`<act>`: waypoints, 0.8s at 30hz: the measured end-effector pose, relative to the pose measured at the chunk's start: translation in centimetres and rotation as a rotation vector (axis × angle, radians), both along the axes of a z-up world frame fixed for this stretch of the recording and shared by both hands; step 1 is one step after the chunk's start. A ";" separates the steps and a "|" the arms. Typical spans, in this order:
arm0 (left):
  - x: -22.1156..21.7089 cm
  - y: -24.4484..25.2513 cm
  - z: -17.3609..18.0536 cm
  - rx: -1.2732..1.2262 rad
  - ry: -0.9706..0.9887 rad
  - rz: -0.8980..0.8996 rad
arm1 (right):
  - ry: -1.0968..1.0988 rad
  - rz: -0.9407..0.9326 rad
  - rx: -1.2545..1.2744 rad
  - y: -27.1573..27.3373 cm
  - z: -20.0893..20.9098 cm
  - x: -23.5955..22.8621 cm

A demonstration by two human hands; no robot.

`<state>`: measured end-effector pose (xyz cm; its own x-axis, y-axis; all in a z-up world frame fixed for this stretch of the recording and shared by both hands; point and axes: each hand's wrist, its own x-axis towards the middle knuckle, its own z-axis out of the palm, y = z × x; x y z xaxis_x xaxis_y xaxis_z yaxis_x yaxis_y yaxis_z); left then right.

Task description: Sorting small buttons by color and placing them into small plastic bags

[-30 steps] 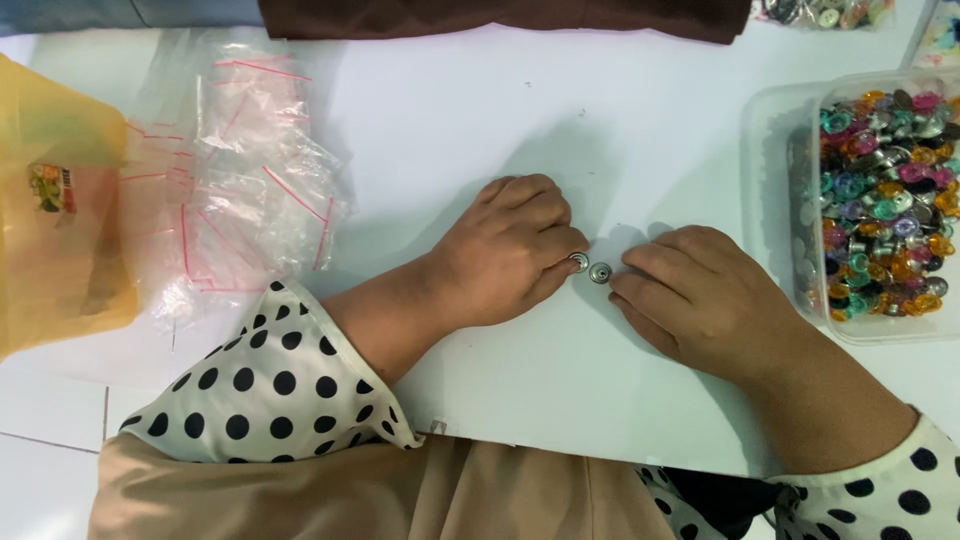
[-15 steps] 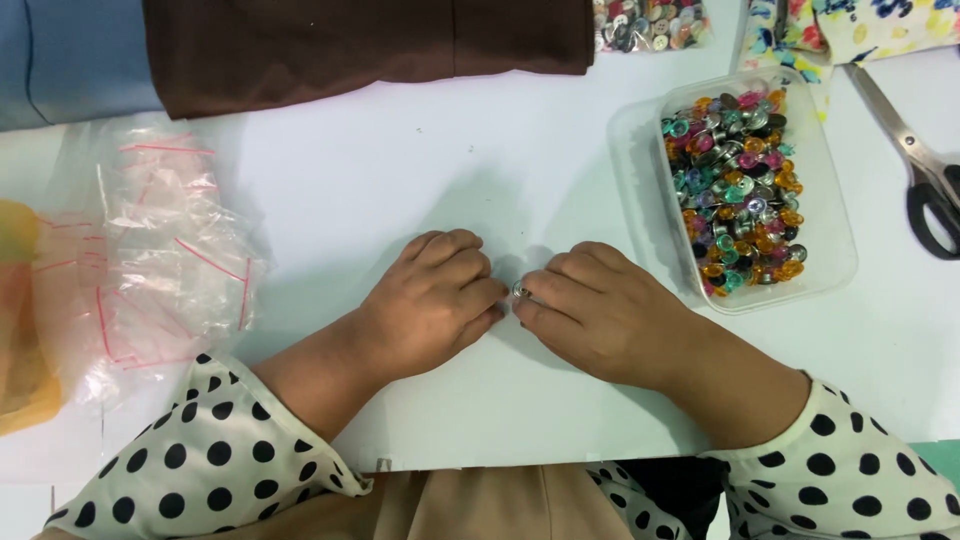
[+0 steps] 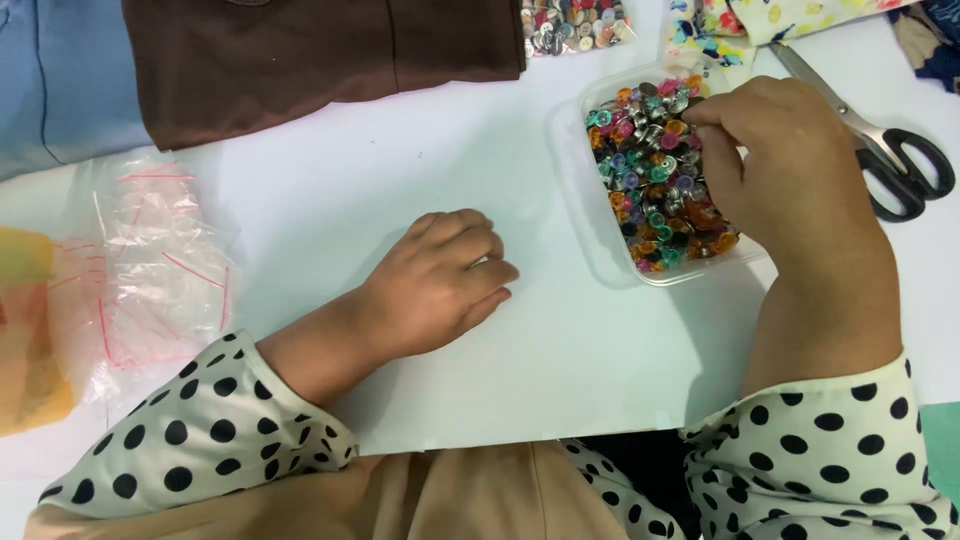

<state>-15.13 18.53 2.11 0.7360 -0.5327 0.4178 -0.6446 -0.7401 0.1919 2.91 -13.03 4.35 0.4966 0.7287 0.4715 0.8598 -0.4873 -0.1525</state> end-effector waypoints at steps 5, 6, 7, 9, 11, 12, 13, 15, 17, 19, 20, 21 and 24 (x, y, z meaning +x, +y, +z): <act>4.4 -5.0 1.9 0.021 -0.094 -0.065 | 0.154 -0.139 -0.024 -0.5 -0.8 -0.1; 5.3 -5.8 2.0 0.045 -0.121 -0.075 | 0.137 -0.165 -0.070 -0.3 -1.1 -0.2; 6.2 -6.3 1.7 0.049 -0.123 -0.075 | 0.135 -0.165 -0.065 0.0 -1.0 -0.5; 7.7 -7.4 0.9 0.121 -0.225 -0.096 | 0.328 -0.349 -0.178 0.6 -1.0 -1.4; 8.7 -8.2 0.5 0.129 -0.253 -0.099 | 0.417 -0.407 -0.263 1.2 -0.9 -0.9; 9.3 -8.6 0.4 0.135 -0.285 -0.100 | 0.502 -0.464 -0.351 1.5 -0.7 -0.6; 10.1 -8.7 -0.1 0.142 -0.290 -0.103 | 0.499 -0.466 -0.342 1.0 -1.1 -0.3; 11.2 -8.8 -1.0 0.173 -0.166 -0.045 | 0.413 0.015 0.034 0.1 -1.7 0.2; 12.1 -8.5 -1.1 0.181 -0.129 -0.020 | 0.461 0.017 0.106 0.0 -1.1 0.3; 12.4 -8.3 -1.2 0.186 -0.087 0.004 | 0.514 0.017 0.174 -0.4 -0.6 0.3; 12.2 -8.3 -1.1 0.175 -0.077 0.009 | 0.423 0.057 0.177 -0.6 -0.3 0.2; 12.3 -8.1 -0.8 0.166 -0.073 0.013 | 0.326 0.098 0.181 -0.6 0.1 0.3; 11.9 -8.1 -0.7 0.158 -0.074 0.018 | 0.165 -0.050 0.022 -1.3 -1.3 -0.1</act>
